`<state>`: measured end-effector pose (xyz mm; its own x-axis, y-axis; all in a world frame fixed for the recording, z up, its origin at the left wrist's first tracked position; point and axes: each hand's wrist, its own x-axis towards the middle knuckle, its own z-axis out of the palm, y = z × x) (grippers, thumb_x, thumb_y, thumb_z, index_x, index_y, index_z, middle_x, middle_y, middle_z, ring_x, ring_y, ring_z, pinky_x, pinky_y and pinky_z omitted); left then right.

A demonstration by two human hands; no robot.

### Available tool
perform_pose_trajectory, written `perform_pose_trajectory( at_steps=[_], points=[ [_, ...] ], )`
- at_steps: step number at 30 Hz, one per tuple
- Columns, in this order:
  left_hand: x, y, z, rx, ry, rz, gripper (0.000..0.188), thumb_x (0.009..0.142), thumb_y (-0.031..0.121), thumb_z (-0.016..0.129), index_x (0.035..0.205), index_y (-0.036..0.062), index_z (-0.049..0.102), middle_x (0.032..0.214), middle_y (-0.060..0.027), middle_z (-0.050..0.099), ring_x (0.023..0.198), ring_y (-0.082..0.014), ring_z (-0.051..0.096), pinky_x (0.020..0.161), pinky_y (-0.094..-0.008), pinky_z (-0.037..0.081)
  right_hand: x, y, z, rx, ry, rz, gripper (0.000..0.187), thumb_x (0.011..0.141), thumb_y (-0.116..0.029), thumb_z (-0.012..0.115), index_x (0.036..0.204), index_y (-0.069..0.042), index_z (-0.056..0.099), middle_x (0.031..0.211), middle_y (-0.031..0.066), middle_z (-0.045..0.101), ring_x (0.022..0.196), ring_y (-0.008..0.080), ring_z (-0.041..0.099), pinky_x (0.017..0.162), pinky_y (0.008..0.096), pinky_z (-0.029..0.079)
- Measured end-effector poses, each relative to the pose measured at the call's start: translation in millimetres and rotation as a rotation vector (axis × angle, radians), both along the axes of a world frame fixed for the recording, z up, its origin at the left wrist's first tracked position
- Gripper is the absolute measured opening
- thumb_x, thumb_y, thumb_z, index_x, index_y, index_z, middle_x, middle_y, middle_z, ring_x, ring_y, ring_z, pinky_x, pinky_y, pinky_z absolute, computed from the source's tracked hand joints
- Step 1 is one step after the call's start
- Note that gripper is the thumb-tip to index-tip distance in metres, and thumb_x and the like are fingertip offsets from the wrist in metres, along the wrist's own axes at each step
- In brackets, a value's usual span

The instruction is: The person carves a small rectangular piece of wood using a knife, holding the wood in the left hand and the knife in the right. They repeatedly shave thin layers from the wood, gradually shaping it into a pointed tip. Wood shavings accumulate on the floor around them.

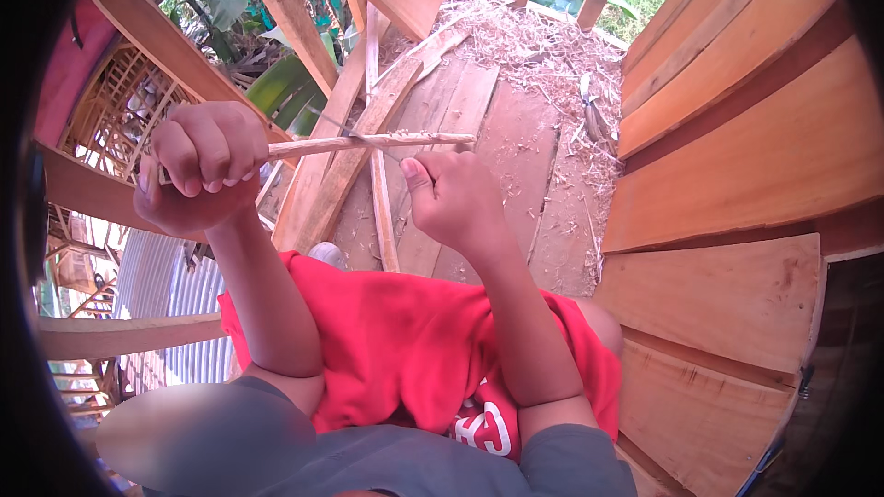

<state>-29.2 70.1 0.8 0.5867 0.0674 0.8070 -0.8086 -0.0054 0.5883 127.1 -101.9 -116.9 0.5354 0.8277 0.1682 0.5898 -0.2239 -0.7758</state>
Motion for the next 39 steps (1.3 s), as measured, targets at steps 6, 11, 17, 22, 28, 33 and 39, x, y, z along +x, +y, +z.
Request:
perform_pose_trajectory(
  at_steps=[6, 11, 17, 22, 28, 33, 39],
  points=[
    [0, -3, -2, 0.002, -0.014, 0.002, 0.036, 0.091, 0.033, 0.043, 0.059, 0.0169, 0.043, 0.056, 0.002, 0.047, 0.044, -0.0123, 0.043, 0.045, -0.0292, 0.039, -2, 1, 7, -0.112, -0.119, -0.093, 0.035, 0.093, -0.03, 0.05, 0.073, -0.004, 0.063, 0.067, 0.0195, 0.061, 0.068, 0.0404, 0.061, 0.06, 0.0498, 0.047],
    [8, -16, 5, 0.053, -0.027, -0.001, 0.036, 0.09, 0.032, 0.044, 0.057, 0.0169, 0.043, 0.053, 0.0026, 0.047, 0.041, -0.0117, 0.043, 0.041, -0.0265, 0.039, 7, 1, -1, -0.225, -0.129, -0.16, 0.033, 0.093, -0.028, 0.05, 0.078, -0.004, 0.065, 0.069, 0.0186, 0.062, 0.068, 0.0411, 0.061, 0.063, 0.0505, 0.047],
    [11, -20, 6, 0.061, -0.05, -0.095, 0.043, 0.094, 0.035, 0.043, 0.059, 0.011, 0.048, 0.058, -0.0023, 0.052, 0.044, -0.0152, 0.045, 0.04, -0.0278, 0.038, 20, 0, -23, -0.049, -0.005, -0.094, 0.032, 0.093, -0.026, 0.05, 0.076, -0.002, 0.063, 0.068, 0.02, 0.061, 0.068, 0.0417, 0.06, 0.062, 0.0503, 0.045],
    [15, -22, 4, 0.065, -0.027, -0.06, 0.037, 0.087, 0.031, 0.045, 0.053, 0.0175, 0.045, 0.054, 0.0038, 0.051, 0.04, -0.0101, 0.045, 0.041, -0.0259, 0.04, 22, -3, -26, -0.103, 0.07, -0.034, 0.033, 0.093, -0.026, 0.051, 0.077, -0.001, 0.063, 0.071, 0.0218, 0.061, 0.069, 0.0418, 0.06, 0.063, 0.0494, 0.045],
    [10, -22, 6, 0.071, -0.018, -0.063, 0.038, 0.088, 0.031, 0.046, 0.053, 0.0164, 0.048, 0.054, 0.0029, 0.053, 0.041, -0.0108, 0.048, 0.041, -0.0262, 0.041, 16, 4, -23, -0.103, -0.051, -0.105, 0.036, 0.094, -0.029, 0.05, 0.075, -0.002, 0.064, 0.07, 0.0215, 0.061, 0.069, 0.0407, 0.061, 0.062, 0.0498, 0.044],
    [18, -25, 7, 0.111, -0.041, -0.144, 0.039, 0.09, 0.031, 0.047, 0.056, 0.0131, 0.056, 0.055, 0.0004, 0.056, 0.041, -0.013, 0.05, 0.041, -0.0272, 0.044, 22, 1, -20, -0.154, -0.162, -0.101, 0.037, 0.094, -0.03, 0.05, 0.075, -0.002, 0.065, 0.07, 0.021, 0.062, 0.069, 0.0405, 0.061, 0.063, 0.0492, 0.045],
    [12, -19, 8, 0.078, -0.036, -0.228, 0.045, 0.094, 0.034, 0.049, 0.06, 0.0054, 0.058, 0.055, -0.0065, 0.055, 0.041, -0.017, 0.048, 0.039, -0.0276, 0.041, 33, -2, -28, -0.259, -0.025, -0.088, 0.036, 0.094, -0.027, 0.049, 0.075, 0.0, 0.064, 0.07, 0.0218, 0.061, 0.067, 0.0412, 0.06, 0.064, 0.0484, 0.046]
  ],
)
